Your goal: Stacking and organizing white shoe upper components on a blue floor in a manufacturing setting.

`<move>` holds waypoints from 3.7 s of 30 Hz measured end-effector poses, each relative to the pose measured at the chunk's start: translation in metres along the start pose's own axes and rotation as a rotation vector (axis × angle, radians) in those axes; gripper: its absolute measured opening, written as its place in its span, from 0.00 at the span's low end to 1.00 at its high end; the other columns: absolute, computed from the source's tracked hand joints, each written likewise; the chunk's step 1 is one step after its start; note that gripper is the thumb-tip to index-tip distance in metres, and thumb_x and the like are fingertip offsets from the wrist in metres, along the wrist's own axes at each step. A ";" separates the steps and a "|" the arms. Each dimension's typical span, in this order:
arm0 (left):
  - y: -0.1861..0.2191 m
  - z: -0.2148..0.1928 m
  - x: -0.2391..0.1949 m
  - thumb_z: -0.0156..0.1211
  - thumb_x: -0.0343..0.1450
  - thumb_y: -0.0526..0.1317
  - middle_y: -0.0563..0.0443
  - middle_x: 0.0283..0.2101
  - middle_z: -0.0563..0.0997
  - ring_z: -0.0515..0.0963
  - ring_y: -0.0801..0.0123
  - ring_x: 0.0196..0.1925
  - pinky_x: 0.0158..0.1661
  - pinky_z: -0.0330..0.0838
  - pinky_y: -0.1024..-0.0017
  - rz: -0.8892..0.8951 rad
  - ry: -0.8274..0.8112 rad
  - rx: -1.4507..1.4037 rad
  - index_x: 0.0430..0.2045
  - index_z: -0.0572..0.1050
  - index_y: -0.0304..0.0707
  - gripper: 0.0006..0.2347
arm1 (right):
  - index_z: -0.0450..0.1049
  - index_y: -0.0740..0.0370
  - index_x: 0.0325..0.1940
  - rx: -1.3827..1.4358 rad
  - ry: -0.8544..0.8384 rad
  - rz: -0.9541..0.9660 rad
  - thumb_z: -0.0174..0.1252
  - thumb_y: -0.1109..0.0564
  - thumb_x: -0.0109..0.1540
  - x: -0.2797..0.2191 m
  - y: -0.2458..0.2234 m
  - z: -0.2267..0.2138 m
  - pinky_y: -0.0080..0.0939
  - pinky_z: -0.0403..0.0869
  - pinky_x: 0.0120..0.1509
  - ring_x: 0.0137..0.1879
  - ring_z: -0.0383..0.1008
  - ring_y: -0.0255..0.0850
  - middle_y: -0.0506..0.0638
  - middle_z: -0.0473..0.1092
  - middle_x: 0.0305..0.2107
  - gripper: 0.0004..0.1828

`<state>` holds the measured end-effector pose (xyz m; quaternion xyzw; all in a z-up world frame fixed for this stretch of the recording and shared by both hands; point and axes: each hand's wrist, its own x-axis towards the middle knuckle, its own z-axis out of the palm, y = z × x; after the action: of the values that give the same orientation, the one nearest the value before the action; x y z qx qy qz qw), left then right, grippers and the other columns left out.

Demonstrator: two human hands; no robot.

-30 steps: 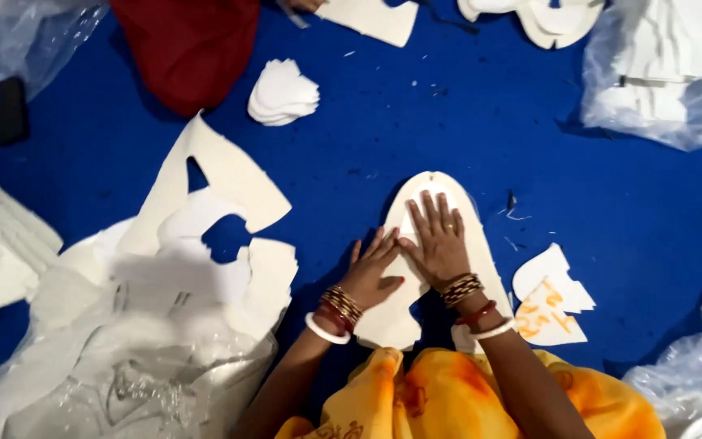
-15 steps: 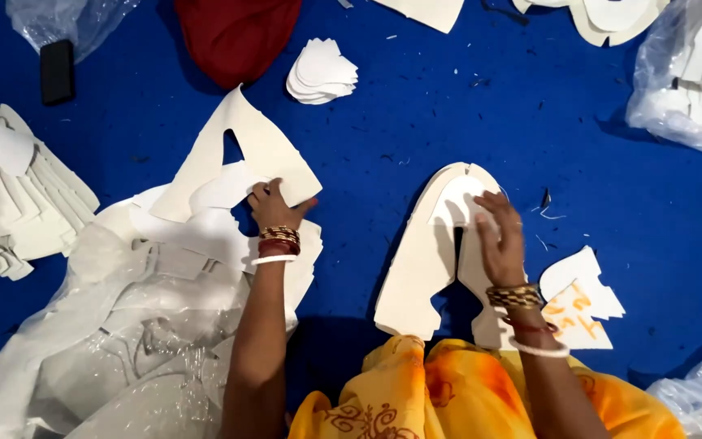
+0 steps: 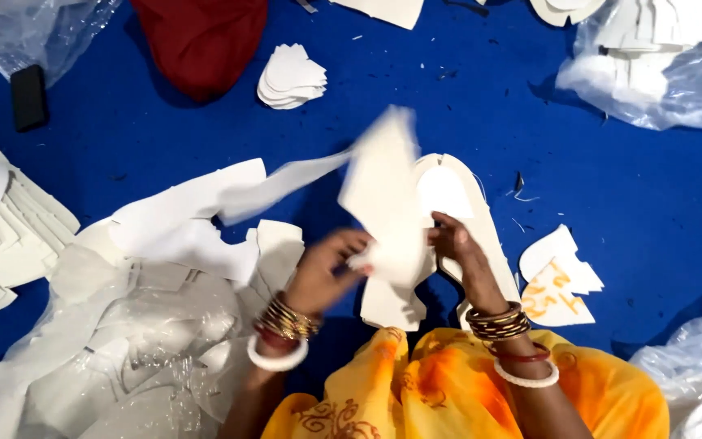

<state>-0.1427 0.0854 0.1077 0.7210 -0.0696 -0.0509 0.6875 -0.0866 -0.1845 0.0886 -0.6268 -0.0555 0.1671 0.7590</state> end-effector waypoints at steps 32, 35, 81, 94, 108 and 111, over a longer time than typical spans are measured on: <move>-0.135 0.033 0.069 0.61 0.73 0.34 0.49 0.39 0.81 0.79 0.72 0.38 0.40 0.75 0.71 -0.303 0.188 -0.019 0.63 0.68 0.41 0.21 | 0.63 0.62 0.69 -0.593 0.284 0.125 0.65 0.51 0.63 0.005 0.027 -0.074 0.42 0.77 0.48 0.48 0.79 0.43 0.60 0.76 0.48 0.33; -0.130 0.048 0.073 0.59 0.73 0.31 0.47 0.37 0.81 0.78 0.66 0.35 0.38 0.75 0.68 -0.100 0.296 0.272 0.60 0.72 0.44 0.19 | 0.62 0.57 0.71 -0.621 0.342 0.178 0.64 0.50 0.63 0.003 0.016 -0.065 0.43 0.77 0.50 0.48 0.81 0.46 0.62 0.77 0.48 0.34; -0.074 0.071 0.096 0.56 0.73 0.31 0.46 0.62 0.76 0.67 0.51 0.71 0.67 0.63 0.58 0.249 0.053 0.644 0.57 0.74 0.42 0.17 | 0.71 0.64 0.53 -1.464 0.680 0.120 0.82 0.44 0.40 -0.045 0.089 -0.210 0.59 0.73 0.55 0.52 0.74 0.64 0.64 0.69 0.47 0.44; -0.039 0.081 0.084 0.57 0.71 0.29 0.48 0.59 0.78 0.71 0.54 0.65 0.63 0.67 0.60 0.273 0.116 0.613 0.53 0.76 0.42 0.16 | 0.80 0.58 0.42 -1.384 0.615 0.313 0.80 0.44 0.46 -0.042 0.096 -0.194 0.58 0.72 0.58 0.52 0.70 0.64 0.64 0.70 0.46 0.27; -0.025 0.119 0.079 0.56 0.70 0.27 0.47 0.59 0.75 0.71 0.54 0.65 0.61 0.70 0.62 0.304 -0.039 0.535 0.54 0.75 0.41 0.17 | 0.79 0.60 0.38 -1.045 0.400 0.573 0.74 0.43 0.52 -0.044 0.040 -0.201 0.49 0.77 0.48 0.41 0.80 0.50 0.59 0.80 0.36 0.21; -0.028 0.122 0.077 0.56 0.70 0.28 0.47 0.60 0.75 0.71 0.53 0.66 0.62 0.69 0.61 0.325 -0.059 0.549 0.54 0.75 0.41 0.17 | 0.74 0.62 0.35 -0.625 0.113 0.484 0.72 0.49 0.57 -0.063 0.039 -0.227 0.46 0.74 0.49 0.44 0.75 0.43 0.64 0.77 0.39 0.17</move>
<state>-0.0865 -0.0470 0.0749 0.8572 -0.2148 0.0592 0.4642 -0.0867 -0.4104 0.0112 -0.8306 0.0873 0.2813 0.4725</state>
